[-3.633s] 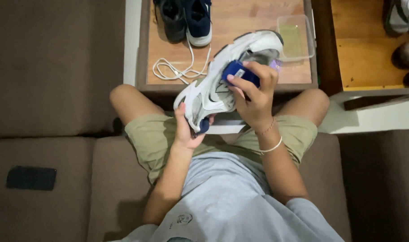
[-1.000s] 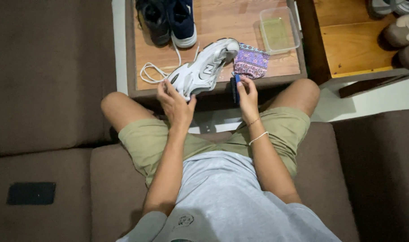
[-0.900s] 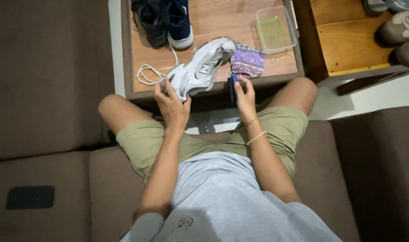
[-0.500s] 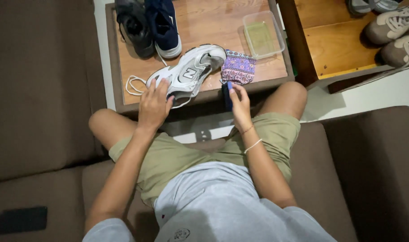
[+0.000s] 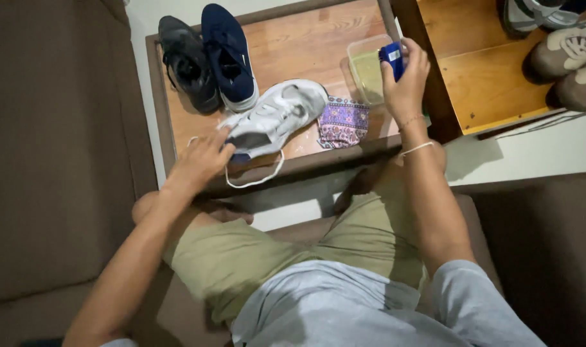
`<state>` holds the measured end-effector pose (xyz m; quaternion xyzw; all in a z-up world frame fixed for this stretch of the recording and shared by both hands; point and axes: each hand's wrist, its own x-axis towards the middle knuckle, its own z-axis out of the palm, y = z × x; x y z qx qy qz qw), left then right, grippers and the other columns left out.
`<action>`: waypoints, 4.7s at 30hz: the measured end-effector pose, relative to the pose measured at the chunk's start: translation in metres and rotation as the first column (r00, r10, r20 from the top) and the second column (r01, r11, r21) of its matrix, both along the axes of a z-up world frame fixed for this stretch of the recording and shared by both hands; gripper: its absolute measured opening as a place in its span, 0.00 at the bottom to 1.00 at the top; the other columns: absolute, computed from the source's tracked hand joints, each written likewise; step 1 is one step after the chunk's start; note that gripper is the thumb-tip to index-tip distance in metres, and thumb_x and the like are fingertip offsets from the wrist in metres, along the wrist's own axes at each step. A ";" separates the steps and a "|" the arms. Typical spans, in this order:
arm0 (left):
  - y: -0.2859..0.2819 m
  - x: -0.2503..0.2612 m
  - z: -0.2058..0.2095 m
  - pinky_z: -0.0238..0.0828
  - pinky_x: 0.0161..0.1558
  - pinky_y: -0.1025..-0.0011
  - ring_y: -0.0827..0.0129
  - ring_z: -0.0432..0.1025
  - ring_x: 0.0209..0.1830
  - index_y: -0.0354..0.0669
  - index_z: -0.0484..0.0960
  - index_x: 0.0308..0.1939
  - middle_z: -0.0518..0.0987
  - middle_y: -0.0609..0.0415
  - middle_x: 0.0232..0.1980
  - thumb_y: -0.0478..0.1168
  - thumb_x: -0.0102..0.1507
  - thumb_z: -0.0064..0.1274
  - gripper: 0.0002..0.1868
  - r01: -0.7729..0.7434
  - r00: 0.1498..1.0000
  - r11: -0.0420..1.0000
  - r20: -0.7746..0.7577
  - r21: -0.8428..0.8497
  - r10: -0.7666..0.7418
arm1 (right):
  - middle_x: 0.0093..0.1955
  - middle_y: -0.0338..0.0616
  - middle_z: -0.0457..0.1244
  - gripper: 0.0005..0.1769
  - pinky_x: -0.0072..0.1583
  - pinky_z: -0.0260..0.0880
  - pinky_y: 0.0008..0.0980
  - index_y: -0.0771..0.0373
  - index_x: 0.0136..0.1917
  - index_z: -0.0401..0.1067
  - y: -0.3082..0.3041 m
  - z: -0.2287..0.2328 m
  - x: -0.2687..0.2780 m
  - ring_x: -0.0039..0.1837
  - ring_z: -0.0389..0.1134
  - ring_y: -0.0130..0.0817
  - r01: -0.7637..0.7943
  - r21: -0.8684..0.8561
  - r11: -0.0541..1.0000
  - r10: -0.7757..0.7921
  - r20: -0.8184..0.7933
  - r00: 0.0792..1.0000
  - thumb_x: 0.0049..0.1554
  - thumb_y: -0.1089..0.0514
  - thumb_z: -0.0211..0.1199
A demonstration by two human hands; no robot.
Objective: A person is cleaning a white sneaker using a brush and cleaning solution while sitting on a couch.
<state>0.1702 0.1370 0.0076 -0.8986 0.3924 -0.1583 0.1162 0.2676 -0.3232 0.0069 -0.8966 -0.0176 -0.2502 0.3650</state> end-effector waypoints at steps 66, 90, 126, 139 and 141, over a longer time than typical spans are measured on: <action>-0.079 -0.065 -0.035 0.69 0.64 0.51 0.38 0.70 0.65 0.33 0.66 0.69 0.76 0.33 0.65 0.35 0.50 0.75 0.47 -0.577 0.816 -0.010 -0.575 -0.817 -0.049 | 0.60 0.51 0.58 0.23 0.61 0.62 0.51 0.42 0.64 0.77 0.173 -0.077 -0.079 0.61 0.60 0.55 -0.456 -0.197 0.868 0.475 0.063 0.878 0.55 0.56 0.69; -0.081 -0.053 -0.073 0.73 0.61 0.63 0.49 0.75 0.61 0.31 0.75 0.55 0.80 0.38 0.59 0.34 0.49 0.77 0.34 -0.453 0.891 -0.100 -0.450 -0.886 -0.052 | 0.59 0.53 0.59 0.19 0.59 0.63 0.48 0.47 0.62 0.80 0.153 -0.060 -0.068 0.59 0.61 0.52 -0.409 -0.208 0.889 0.417 -0.006 0.909 0.57 0.59 0.68; -0.088 -0.061 -0.045 0.73 0.57 0.60 0.49 0.78 0.57 0.43 0.75 0.44 0.83 0.45 0.58 0.38 0.48 0.75 0.27 -0.453 0.889 0.000 -0.452 -0.892 0.072 | 0.55 0.57 0.63 0.17 0.55 0.67 0.50 0.47 0.57 0.81 0.138 -0.067 -0.049 0.54 0.66 0.57 -0.210 -0.326 0.922 0.267 0.140 0.953 0.55 0.59 0.68; -0.090 -0.059 -0.045 0.71 0.61 0.60 0.49 0.76 0.60 0.42 0.73 0.46 0.81 0.43 0.60 0.37 0.50 0.75 0.27 -0.469 0.883 -0.026 -0.469 -0.883 0.004 | 0.58 0.50 0.60 0.15 0.57 0.62 0.46 0.49 0.58 0.81 0.129 -0.069 -0.046 0.57 0.61 0.50 -0.131 -0.301 0.944 0.163 0.081 0.983 0.57 0.58 0.70; -0.091 -0.061 -0.050 0.71 0.60 0.61 0.50 0.77 0.59 0.42 0.73 0.46 0.81 0.43 0.59 0.39 0.49 0.76 0.29 -0.468 0.883 -0.020 -0.468 -0.884 0.022 | 0.59 0.51 0.58 0.17 0.56 0.61 0.49 0.52 0.57 0.81 0.132 -0.068 -0.050 0.56 0.60 0.54 -0.133 -0.312 0.941 0.179 0.126 0.976 0.53 0.58 0.72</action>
